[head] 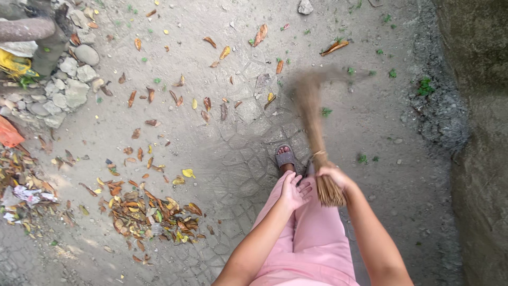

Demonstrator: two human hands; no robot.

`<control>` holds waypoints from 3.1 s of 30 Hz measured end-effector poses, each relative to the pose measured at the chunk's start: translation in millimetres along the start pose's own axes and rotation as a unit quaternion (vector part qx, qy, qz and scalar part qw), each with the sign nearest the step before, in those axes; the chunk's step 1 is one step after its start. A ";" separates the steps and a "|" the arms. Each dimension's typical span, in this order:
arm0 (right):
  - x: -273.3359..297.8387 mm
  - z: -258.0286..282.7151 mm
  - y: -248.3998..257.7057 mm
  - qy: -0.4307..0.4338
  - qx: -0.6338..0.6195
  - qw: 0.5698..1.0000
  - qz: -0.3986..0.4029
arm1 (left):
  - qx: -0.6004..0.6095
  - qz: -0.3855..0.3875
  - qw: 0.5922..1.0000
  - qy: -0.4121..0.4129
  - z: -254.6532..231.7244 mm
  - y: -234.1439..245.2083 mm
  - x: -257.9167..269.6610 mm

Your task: The person sweeps leaves on a stone patio and adjusts a bundle of sticks by hand.

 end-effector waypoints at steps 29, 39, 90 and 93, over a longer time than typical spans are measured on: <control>-64.3 150.3 -16.0 -0.068 0.264 0.935 0.226 | 0.398 0.022 0.908 -0.133 -57.1 -196.5 -24.2; -7.5 302.6 127.9 -0.033 0.005 0.996 0.077 | 0.287 0.152 0.937 -0.130 -102.0 -327.9 -33.2; -235.0 617.3 70.4 -0.048 0.521 0.848 0.081 | 0.409 0.002 0.893 -0.189 -340.9 -404.9 -178.9; -188.9 605.1 52.1 -0.053 0.537 0.825 0.169 | 0.434 -0.017 0.880 -0.191 -325.1 -417.4 -194.0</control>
Point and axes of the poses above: each hand's wrist, its own x-axis away from the middle knuckle, its own y-axis out of the back of the hand, z = x × y, the point moved 10 cm from there along -x, towards the middle knuckle, and after that the axes turned 13 degrees about -y, right-handed, at the moved point
